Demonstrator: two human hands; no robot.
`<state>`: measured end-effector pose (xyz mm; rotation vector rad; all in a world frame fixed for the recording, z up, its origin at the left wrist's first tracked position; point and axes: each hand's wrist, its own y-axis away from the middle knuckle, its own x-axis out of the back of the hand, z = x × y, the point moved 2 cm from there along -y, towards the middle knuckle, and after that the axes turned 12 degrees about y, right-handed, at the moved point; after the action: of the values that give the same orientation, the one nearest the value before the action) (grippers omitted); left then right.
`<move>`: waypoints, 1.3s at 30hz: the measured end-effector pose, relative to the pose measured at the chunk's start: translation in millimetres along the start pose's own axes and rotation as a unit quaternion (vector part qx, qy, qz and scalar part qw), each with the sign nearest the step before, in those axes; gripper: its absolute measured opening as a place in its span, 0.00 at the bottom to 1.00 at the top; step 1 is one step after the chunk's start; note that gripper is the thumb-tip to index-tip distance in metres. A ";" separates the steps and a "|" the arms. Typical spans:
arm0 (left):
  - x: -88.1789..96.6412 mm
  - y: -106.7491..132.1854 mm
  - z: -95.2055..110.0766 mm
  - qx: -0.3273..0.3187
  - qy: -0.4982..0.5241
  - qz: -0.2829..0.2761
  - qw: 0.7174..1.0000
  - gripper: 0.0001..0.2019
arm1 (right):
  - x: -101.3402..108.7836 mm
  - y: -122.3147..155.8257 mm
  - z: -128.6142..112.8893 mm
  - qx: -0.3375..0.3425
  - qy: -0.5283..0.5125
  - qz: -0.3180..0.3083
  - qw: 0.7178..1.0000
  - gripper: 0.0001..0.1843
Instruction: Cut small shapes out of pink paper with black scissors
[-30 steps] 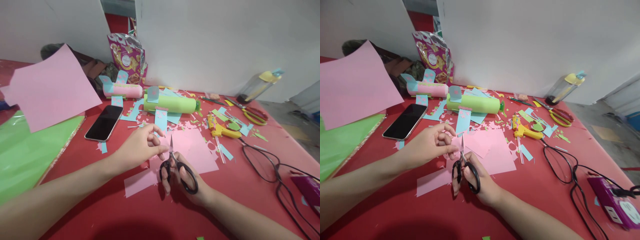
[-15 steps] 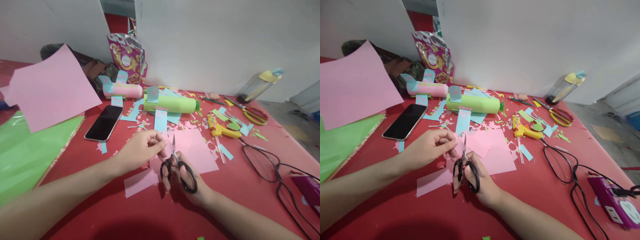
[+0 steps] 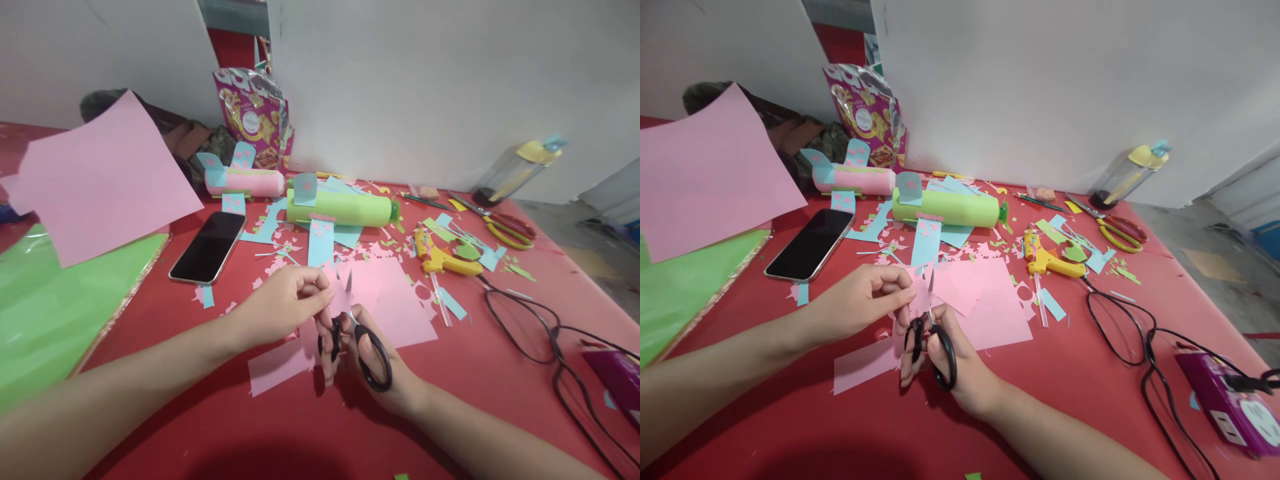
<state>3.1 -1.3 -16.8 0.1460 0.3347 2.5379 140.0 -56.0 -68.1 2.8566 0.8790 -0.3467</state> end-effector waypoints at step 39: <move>9.8 0.5 7.5 -0.032 -0.065 0.087 0.994 0.09 | -7.9 -0.8 -7.2 0.023 0.016 0.013 1.000 0.17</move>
<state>-4.0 5.2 -9.1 0.3274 0.1972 2.6912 134.5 -58.2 -59.2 2.9206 0.8504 -0.3242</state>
